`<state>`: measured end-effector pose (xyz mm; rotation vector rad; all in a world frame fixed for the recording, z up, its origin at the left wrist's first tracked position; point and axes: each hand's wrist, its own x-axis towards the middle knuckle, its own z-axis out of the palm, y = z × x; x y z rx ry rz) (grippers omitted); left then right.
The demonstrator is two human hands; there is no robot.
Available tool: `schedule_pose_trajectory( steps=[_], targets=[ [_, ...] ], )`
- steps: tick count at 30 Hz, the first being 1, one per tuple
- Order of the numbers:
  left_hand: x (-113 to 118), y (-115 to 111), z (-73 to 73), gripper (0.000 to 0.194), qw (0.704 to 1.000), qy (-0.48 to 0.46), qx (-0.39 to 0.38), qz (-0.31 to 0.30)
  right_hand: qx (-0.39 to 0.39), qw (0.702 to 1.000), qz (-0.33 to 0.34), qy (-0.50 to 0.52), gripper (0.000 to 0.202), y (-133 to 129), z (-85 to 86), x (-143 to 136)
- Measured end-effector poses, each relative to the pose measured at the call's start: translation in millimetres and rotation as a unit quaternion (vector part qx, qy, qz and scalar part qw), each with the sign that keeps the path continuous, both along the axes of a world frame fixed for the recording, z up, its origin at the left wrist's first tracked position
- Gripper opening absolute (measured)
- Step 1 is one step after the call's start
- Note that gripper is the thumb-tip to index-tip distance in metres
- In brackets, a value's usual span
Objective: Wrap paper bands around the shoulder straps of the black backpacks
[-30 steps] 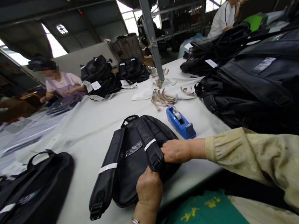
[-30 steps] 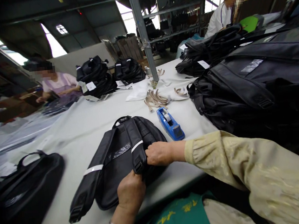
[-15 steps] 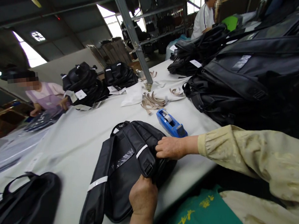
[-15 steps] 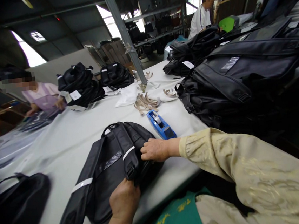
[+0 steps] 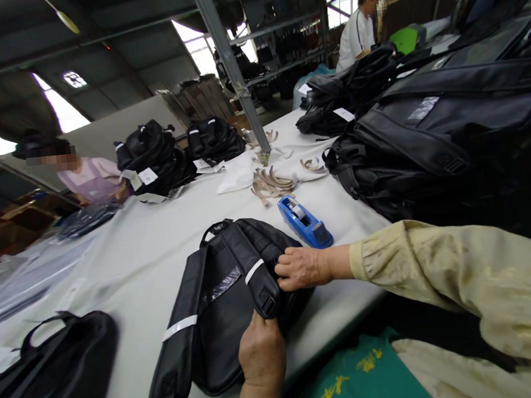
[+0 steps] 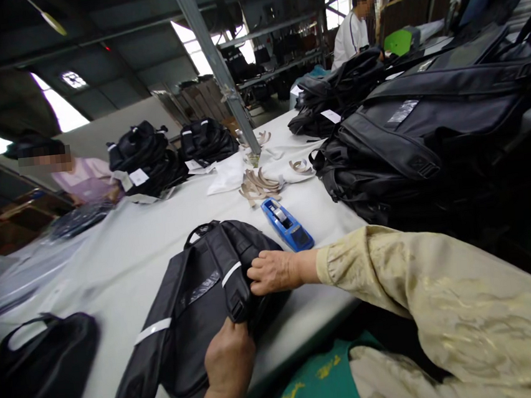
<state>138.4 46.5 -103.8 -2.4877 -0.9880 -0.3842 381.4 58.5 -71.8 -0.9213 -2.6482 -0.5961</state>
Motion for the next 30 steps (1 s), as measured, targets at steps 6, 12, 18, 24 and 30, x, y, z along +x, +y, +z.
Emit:
schedule_pose_trajectory(
  steps=[6,12,18,24,30],
  targets=[
    [4,-8,-11.0,0.035,0.998,0.026,-0.008,-0.052,-0.005,1.0,0.003,0.01,0.014,-6,-15.3,15],
    [12,-21,-11.1,0.041,0.998,0.022,-0.051,-0.022,-0.077,0.997,-0.001,0.015,0.017,-33,-13.5,-9],
    [11,-30,-6.9,0.045,0.993,-0.002,-0.115,-0.01,-0.129,0.985,-0.034,0.113,0.041,-42,-50.6,-20],
    [-25,-19,25.4,0.049,0.977,-0.043,-0.183,-0.102,-0.187,0.962,-0.054,0.192,0.061,-50,-65.8,-21],
    [-33,33,4.0,0.041,0.964,-0.01,-0.113,-0.242,-0.228,0.966,-0.009,0.124,0.043,-27,-33.9,-28]
  ],
)
